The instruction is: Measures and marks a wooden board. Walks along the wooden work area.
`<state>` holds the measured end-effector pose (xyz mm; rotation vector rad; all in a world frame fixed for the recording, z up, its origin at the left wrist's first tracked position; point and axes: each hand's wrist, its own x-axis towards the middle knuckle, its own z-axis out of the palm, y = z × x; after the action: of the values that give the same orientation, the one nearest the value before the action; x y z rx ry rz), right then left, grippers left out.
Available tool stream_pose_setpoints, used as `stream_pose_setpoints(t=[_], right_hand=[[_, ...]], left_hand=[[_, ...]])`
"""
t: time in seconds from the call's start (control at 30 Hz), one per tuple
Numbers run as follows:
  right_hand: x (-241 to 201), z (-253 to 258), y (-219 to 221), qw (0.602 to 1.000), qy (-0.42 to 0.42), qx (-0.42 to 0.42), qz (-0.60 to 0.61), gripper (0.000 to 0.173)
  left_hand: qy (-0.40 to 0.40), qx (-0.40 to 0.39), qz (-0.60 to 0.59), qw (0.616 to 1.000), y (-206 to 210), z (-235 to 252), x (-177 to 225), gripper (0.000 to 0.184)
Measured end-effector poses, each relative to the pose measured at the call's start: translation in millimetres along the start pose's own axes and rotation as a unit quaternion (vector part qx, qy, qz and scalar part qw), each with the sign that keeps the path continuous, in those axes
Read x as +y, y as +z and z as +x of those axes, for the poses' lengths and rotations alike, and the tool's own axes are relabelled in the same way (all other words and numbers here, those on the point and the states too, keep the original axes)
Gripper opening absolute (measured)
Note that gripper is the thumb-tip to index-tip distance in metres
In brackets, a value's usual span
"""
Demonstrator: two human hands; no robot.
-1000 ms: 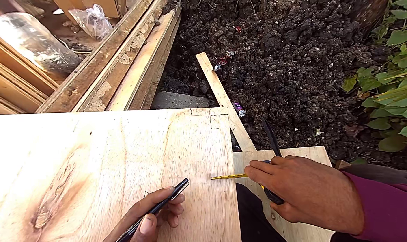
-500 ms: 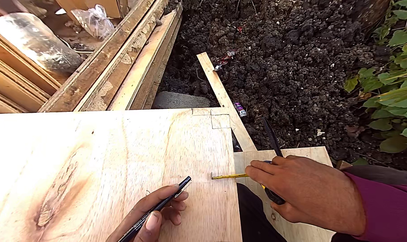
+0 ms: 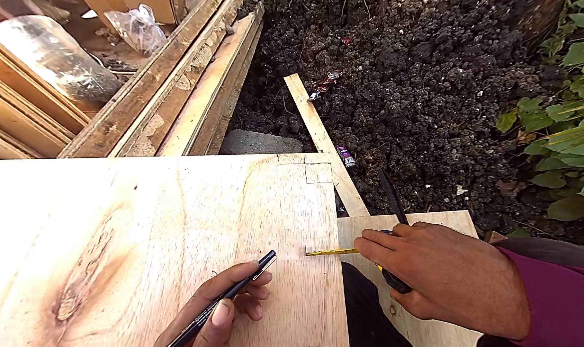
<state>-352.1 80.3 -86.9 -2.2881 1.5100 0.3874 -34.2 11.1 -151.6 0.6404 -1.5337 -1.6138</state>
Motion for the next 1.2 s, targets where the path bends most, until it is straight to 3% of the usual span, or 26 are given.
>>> stream_pose_setpoints(t=[1.2], right_hand=[[0.2, -0.2, -0.9, 1.0, -0.003, -0.006, 0.001, 0.067]], left_hand=[[0.02, 0.0, 0.023, 1.0, 1.5, 0.4, -0.1, 0.037]])
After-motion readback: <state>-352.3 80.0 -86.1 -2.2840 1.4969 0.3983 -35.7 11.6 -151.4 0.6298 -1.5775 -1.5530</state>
